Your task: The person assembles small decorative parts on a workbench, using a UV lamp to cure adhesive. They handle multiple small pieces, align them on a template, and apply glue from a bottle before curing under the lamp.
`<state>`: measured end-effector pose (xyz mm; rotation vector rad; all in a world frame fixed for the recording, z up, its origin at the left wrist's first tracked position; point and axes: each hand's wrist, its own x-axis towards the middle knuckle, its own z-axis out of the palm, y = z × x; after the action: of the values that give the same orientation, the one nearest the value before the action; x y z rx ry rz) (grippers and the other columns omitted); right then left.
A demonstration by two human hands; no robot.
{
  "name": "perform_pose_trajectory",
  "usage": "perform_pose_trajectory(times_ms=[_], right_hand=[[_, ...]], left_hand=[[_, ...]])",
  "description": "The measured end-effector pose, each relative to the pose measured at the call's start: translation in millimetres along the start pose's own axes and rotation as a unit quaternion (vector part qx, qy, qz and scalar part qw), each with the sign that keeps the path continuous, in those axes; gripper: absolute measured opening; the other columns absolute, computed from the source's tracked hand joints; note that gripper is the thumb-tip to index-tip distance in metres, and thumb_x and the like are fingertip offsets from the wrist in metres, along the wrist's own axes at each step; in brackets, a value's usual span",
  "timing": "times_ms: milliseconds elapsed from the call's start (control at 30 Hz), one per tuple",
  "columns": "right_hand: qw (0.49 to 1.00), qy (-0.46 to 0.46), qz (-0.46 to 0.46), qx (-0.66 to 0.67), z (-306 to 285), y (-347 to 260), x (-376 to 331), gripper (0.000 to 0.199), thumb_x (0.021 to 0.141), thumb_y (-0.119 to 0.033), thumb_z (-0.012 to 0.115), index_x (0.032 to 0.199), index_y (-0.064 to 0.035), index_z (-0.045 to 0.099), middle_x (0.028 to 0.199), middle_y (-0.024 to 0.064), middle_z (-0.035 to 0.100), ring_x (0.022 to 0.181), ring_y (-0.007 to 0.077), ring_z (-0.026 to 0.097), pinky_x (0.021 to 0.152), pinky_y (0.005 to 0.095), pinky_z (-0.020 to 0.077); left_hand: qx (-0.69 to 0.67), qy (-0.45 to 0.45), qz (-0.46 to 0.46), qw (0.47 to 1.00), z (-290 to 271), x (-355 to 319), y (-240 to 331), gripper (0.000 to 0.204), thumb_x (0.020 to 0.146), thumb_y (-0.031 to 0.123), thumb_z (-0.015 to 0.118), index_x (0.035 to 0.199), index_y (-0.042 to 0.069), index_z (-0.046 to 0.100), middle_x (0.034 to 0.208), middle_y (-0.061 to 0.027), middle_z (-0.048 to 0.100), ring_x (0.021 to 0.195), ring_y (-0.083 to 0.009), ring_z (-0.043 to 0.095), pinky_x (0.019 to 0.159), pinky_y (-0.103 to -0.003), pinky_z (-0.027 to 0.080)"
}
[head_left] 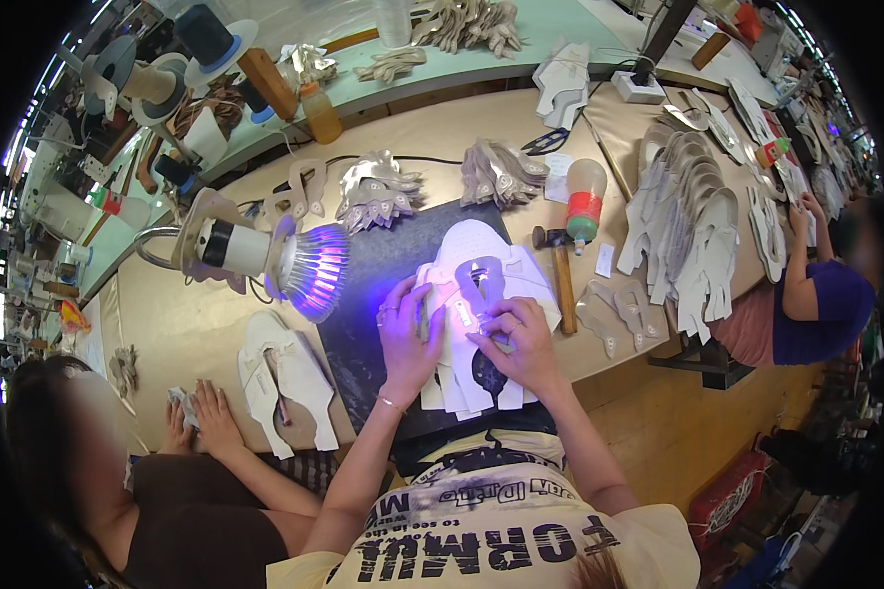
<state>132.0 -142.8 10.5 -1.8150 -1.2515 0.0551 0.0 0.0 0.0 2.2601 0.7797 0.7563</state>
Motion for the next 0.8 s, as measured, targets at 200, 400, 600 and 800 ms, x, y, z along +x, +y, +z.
perform_pose_trajectory(times_ms=[200, 400, 600, 800], right_hand=[[1.000, 0.013, -0.015, -0.001, -1.3, -2.2, 3.1, 0.024, 0.071, -0.015, 0.084, 0.081, -0.0071, 0.063, 0.096, 0.0094, 0.062, 0.091, 0.0287, 0.057, 0.079, 0.0391, 0.0471], [1.000, 0.014, -0.014, -0.003, -2.2, -3.1, 1.5, 0.024, 0.072, -0.015, 0.083, 0.080, -0.0069, 0.062, 0.097, 0.0093, 0.062, 0.091, 0.0287, 0.057, 0.079, 0.0390, 0.0469], [1.000, 0.013, 0.010, 0.024, -1.2, -0.8, -0.4, 0.020, 0.076, -0.017, 0.079, 0.080, -0.0059, 0.064, 0.099, 0.0084, 0.062, 0.095, 0.0290, 0.056, 0.083, 0.0389, 0.0467], [0.997, -0.004, 0.018, 0.078, -4.8, -3.2, -3.7, 0.019, 0.075, -0.007, 0.080, 0.081, -0.0045, 0.062, 0.101, 0.0105, 0.063, 0.095, 0.0281, 0.059, 0.081, 0.0373, 0.0506]], left_hand=[[0.016, 0.022, 0.013, 1.000, 0.2, 2.2, 2.1, 0.042, 0.085, 0.018, 0.071, 0.122, 0.004, 0.056, 0.126, -0.0157, 0.054, 0.117, -0.0326, 0.052, 0.099, -0.043, 0.040], [-0.059, -0.025, -0.139, 0.988, -14.9, 19.0, 15.3, 0.055, 0.081, 0.022, 0.079, 0.124, -0.001, 0.054, 0.109, -0.0149, 0.062, 0.100, -0.0243, 0.062, 0.086, -0.035, 0.050], [-0.295, -0.198, -0.246, 0.902, -24.5, 29.2, 15.6, 0.047, 0.085, 0.020, 0.077, 0.120, -0.004, 0.058, 0.101, -0.0066, 0.065, 0.091, -0.0114, 0.059, 0.081, -0.029, 0.051], [-0.384, -0.160, -0.190, 0.889, -36.7, 4.0, 42.4, 0.044, 0.092, 0.008, 0.066, 0.133, -0.004, 0.054, 0.120, -0.0077, 0.059, 0.105, -0.0099, 0.055, 0.089, -0.026, 0.047]])
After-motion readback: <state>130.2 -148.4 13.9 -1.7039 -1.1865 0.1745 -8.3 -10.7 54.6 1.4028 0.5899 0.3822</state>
